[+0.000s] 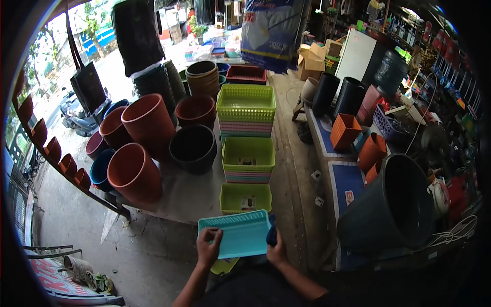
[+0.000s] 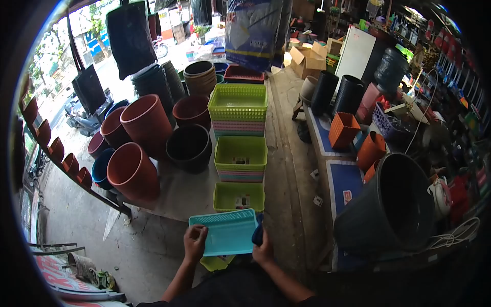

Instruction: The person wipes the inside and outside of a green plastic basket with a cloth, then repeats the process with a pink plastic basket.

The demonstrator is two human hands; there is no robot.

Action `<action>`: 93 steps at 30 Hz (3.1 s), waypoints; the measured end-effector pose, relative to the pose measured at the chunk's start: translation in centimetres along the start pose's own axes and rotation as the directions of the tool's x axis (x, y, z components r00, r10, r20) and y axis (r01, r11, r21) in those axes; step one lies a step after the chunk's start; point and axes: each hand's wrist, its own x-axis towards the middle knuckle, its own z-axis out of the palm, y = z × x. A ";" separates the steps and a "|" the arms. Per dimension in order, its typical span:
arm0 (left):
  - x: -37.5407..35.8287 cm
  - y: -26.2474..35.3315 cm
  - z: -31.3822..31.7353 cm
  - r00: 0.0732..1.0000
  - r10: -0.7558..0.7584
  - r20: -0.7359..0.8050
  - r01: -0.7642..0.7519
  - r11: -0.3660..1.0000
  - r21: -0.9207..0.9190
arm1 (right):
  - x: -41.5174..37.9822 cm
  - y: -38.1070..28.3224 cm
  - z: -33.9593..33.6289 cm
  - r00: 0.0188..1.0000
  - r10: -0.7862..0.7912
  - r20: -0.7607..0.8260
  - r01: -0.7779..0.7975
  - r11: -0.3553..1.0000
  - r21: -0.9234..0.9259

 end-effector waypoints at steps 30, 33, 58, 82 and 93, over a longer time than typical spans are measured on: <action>17.9 -14.7 6.5 0.950 -0.310 -0.035 0.280 0.797 0.535 | 19.1 14.8 3.9 0.709 0.635 0.309 -0.572 0.773 -0.276; 18.3 -18.4 7.0 0.984 -0.170 0.050 0.104 0.785 0.611 | 20.0 16.7 3.9 0.690 0.622 0.370 -0.525 0.782 -0.336; 4.2 -21.4 4.3 0.871 -0.480 -0.104 0.486 0.813 0.320 | 10.2 10.7 3.6 0.663 0.642 0.385 -0.500 0.762 -0.410; -16.7 -40.2 0.7 0.421 -0.877 -0.230 0.885 0.453 -0.105 | -2.3 24.2 26.9 0.472 0.550 0.689 0.264 0.658 -0.706; -15.1 -39.4 0.2 0.398 -0.863 -0.311 0.820 0.487 -0.302 | 1.5 24.8 26.2 0.389 0.530 0.753 0.051 0.804 -0.592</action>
